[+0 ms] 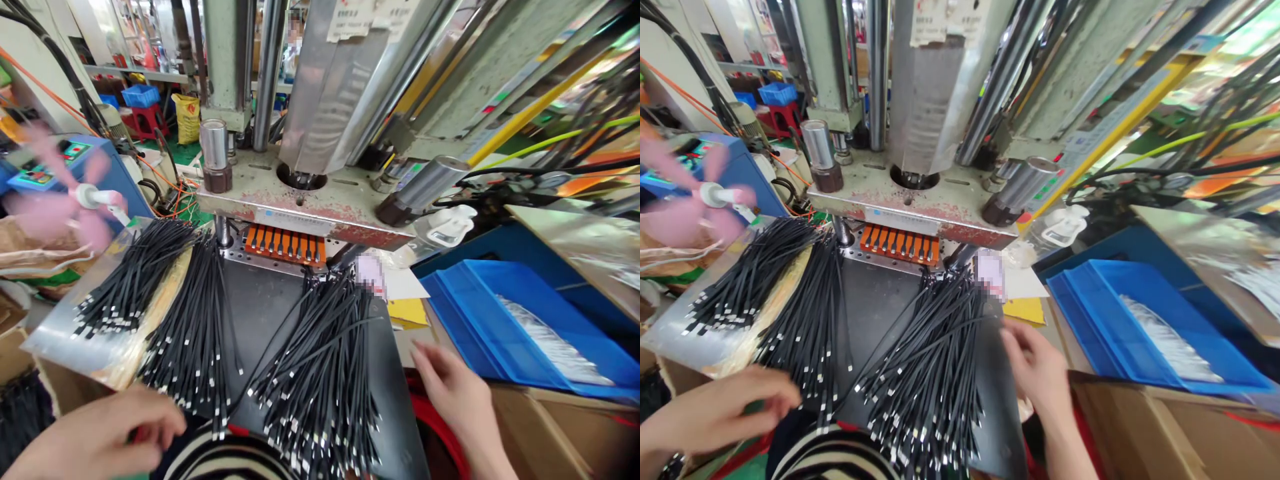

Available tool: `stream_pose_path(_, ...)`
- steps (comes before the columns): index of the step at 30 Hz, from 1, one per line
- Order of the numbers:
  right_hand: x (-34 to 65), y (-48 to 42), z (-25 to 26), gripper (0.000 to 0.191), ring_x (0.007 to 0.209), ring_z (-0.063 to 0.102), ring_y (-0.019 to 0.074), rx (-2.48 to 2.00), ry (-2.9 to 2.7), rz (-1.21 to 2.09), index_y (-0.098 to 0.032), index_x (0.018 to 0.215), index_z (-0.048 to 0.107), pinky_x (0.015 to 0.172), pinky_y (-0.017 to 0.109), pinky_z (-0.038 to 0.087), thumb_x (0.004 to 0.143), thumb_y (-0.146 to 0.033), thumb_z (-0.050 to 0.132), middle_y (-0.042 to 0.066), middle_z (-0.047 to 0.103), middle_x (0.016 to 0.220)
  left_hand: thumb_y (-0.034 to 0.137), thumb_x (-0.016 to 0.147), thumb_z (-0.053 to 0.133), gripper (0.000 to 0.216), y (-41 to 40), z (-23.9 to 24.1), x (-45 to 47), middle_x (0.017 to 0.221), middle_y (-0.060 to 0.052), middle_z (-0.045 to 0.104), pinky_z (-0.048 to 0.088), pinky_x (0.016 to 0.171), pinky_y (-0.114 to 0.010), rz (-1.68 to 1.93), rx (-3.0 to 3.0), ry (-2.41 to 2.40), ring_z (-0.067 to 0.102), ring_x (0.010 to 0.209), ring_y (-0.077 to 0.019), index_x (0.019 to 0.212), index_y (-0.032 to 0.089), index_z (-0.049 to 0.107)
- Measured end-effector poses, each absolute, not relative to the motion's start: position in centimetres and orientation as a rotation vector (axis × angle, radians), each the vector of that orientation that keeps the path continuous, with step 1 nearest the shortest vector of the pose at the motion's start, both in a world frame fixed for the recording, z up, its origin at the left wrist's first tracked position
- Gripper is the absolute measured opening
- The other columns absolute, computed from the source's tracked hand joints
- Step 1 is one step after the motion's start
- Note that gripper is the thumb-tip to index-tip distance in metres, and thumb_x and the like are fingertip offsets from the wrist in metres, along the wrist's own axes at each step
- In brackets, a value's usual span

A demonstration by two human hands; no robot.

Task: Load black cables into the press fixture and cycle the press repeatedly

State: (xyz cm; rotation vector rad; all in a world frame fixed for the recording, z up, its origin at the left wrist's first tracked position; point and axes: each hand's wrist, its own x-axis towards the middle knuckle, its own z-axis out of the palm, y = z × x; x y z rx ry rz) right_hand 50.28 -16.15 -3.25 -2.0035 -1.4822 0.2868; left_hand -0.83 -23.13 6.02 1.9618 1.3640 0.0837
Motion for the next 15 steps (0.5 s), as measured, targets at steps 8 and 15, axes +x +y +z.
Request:
stream_pose_path(8,30.9,-0.8,3.1,0.021,0.08,0.069,0.0167,-1.11,-2.201,0.747,-0.019,0.103,0.07,0.079,0.03,0.053,0.087,-0.019,0.058,0.006,0.074,0.095,0.024,0.091,0.057,0.011,-11.4,3.9,9.3,0.097,-0.007,0.065,0.042,0.087,-0.038,-0.138,2.944,0.876,0.059,0.095,-0.0233,0.093,0.016,0.064)
stream_pose_path(15,29.6,2.2,4.8,0.031,0.102,0.068,0.0167,-0.905,-1.898,0.811,-0.015,0.12,0.062,0.087,0.028,0.053,0.09,-0.017,0.052,0.01,0.07,0.114,0.02,0.087,0.063,0.006,-11.8,4.4,5.0,0.083,-0.001,0.063,0.038,0.087,-0.036,-0.257,2.786,0.872,0.057,0.084,-0.0198,0.081,0.019,0.061)
